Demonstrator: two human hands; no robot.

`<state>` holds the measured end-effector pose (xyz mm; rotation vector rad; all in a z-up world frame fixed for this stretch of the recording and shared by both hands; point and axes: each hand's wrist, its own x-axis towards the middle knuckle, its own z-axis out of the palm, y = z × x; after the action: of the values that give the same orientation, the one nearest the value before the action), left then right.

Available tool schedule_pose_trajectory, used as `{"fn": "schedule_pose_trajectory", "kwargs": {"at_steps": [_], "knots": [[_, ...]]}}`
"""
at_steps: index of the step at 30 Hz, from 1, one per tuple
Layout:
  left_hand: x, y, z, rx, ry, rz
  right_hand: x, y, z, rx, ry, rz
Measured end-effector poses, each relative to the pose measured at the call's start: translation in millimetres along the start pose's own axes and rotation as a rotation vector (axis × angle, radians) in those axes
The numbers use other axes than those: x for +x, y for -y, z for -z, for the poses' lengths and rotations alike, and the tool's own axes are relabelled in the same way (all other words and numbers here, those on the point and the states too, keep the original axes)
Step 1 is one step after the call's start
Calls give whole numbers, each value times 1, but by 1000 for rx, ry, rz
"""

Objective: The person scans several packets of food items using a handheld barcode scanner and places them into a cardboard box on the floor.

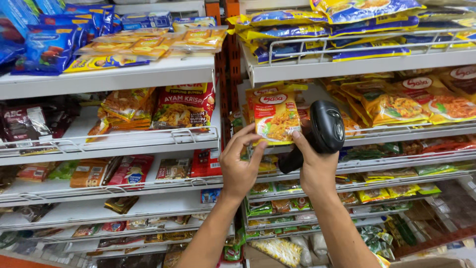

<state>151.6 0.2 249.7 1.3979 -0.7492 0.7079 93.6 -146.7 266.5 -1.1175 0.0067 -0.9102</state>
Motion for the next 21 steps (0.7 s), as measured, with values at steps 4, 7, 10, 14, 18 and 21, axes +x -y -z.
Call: {"fn": "schedule_pose_trajectory", "kwargs": {"at_steps": [4,7,10,14,18,21], "knots": [[8,6,-8,32,-44,22,-1,-4,1,-68,-28,30],[12,8,-13,59,-81,-4,1,-5,1,-52,-8,53],[16,9,-14,79,-120,-51,1,0,-3,-30,36,29],[23,12,-16,89,-145,-66,3,7,-6,-93,88,-35],[32,17,-18,112,-148,-107,8,5,-4,-228,146,-59],[35,21,-19,132,-139,-100,8,2,-3,-245,172,-51]]}}
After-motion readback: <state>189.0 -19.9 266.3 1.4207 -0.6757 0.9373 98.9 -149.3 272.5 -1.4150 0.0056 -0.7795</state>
